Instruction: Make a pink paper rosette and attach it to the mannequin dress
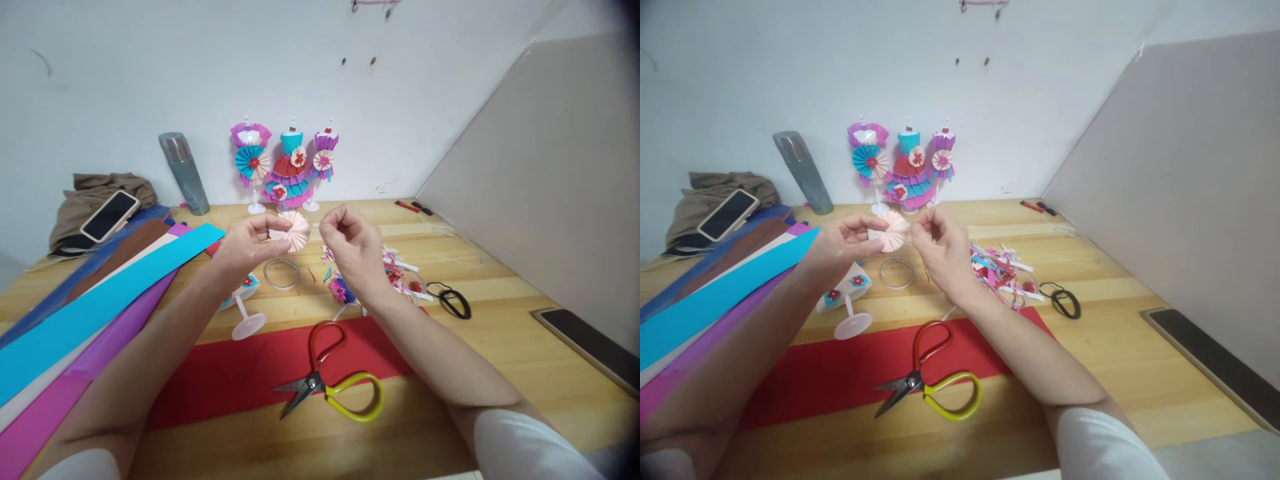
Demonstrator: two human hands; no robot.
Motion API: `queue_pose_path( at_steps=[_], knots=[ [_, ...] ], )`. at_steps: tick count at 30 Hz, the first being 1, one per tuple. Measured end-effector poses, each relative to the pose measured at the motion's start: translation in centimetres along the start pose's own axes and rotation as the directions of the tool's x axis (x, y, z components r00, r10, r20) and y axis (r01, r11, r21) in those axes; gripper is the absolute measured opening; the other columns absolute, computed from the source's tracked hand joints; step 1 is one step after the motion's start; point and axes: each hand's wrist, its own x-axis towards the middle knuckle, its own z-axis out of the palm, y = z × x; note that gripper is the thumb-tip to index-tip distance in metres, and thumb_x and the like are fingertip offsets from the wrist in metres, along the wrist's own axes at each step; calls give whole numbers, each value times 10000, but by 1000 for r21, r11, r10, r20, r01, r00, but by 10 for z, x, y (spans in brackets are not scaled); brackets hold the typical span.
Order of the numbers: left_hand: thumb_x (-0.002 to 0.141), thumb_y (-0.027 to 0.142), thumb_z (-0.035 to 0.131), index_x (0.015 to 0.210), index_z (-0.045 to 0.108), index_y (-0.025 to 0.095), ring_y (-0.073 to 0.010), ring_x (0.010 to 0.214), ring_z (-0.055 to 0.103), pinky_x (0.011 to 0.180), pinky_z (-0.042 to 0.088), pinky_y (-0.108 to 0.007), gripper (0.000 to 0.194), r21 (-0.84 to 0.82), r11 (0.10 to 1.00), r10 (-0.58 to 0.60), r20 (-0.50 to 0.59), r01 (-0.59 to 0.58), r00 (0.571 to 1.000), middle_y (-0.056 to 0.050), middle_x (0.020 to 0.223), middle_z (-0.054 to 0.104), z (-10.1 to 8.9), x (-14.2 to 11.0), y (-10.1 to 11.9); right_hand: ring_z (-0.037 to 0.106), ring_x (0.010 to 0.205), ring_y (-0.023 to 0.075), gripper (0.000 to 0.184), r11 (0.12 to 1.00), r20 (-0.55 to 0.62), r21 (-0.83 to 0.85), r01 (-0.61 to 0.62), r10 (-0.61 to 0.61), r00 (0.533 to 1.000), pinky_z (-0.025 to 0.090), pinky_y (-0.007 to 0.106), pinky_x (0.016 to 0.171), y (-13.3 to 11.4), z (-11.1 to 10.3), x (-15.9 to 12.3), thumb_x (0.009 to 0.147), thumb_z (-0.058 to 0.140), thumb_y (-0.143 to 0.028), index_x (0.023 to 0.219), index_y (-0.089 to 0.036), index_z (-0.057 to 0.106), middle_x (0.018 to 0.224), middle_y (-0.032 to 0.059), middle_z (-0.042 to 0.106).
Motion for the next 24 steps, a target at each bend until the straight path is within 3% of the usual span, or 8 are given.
queue_pose_path(
  at_steps=[3, 6, 9, 13, 17, 21, 24],
  knots=[
    [580, 296, 907, 881, 714, 151, -224, 885, 747, 841, 598, -353, 385, 34, 998, 52, -56, -50, 997, -75, 923, 789, 3, 0, -1, 545, 758, 120, 147, 955, 75, 200, -217, 206, 976, 451, 263, 685, -5, -4, 4, 797, 645, -311, 742, -211, 554, 814, -11, 584],
    [548, 280, 899, 815, 691, 159, -214, 853, 734, 807, 599, -340, 359, 64, 992, 118, -108, -112, 987, -56, 857, 767, 6, 1, -2, 622, 899, 143, 222, 839, 180, 337, -426, 387, 904, 506, 258, 694, -11, -8, 5, 762, 719, -341, 730, -204, 547, 1087, 28, 654],
    [551, 251, 862, 771, 649, 169, -172, 774, 701, 742, 590, -304, 317, 97, 981, 183, -159, -169, 970, -13, 772, 713, 7, 2, -1, 665, 830, 130, 259, 715, 273, 430, -551, 478, 835, 517, 228, 602, -15, -10, 5, 725, 776, -328, 750, -208, 548, 1067, 8, 665],
    [561, 229, 809, 725, 550, 189, -125, 678, 636, 647, 549, -257, 309, 162, 969, 214, -189, -184, 958, 29, 696, 627, 6, 3, 0, 692, 650, 100, 277, 627, 377, 474, -618, 490, 786, 506, 187, 496, -13, -10, 6, 702, 812, -291, 781, -215, 557, 890, -36, 664],
    [570, 227, 796, 712, 500, 200, -123, 666, 631, 657, 554, -269, 330, 161, 973, 190, -154, -165, 970, 41, 686, 598, 5, 4, 1, 772, 752, 152, 247, 585, 410, 509, -631, 479, 776, 623, 229, 679, -13, -8, 6, 728, 800, -236, 749, -218, 555, 767, -44, 671],
    [568, 214, 818, 732, 502, 201, -138, 680, 650, 656, 560, -277, 357, 152, 974, 188, -112, -170, 976, 34, 711, 610, 1, 4, 4, 791, 885, 173, 182, 584, 388, 532, -613, 475, 790, 634, 230, 789, -13, -10, 7, 792, 740, -198, 737, -221, 567, 813, 2, 753],
    [581, 204, 842, 898, 577, 197, -187, 796, 713, 712, 585, -305, 413, 131, 977, 180, -81, -169, 980, -12, 871, 691, -3, 4, 5, 791, 942, 190, 166, 580, 397, 527, -621, 478, 784, 635, 272, 879, -12, -12, 8, 828, 713, -191, 757, -215, 566, 851, 31, 781]
  ],
)
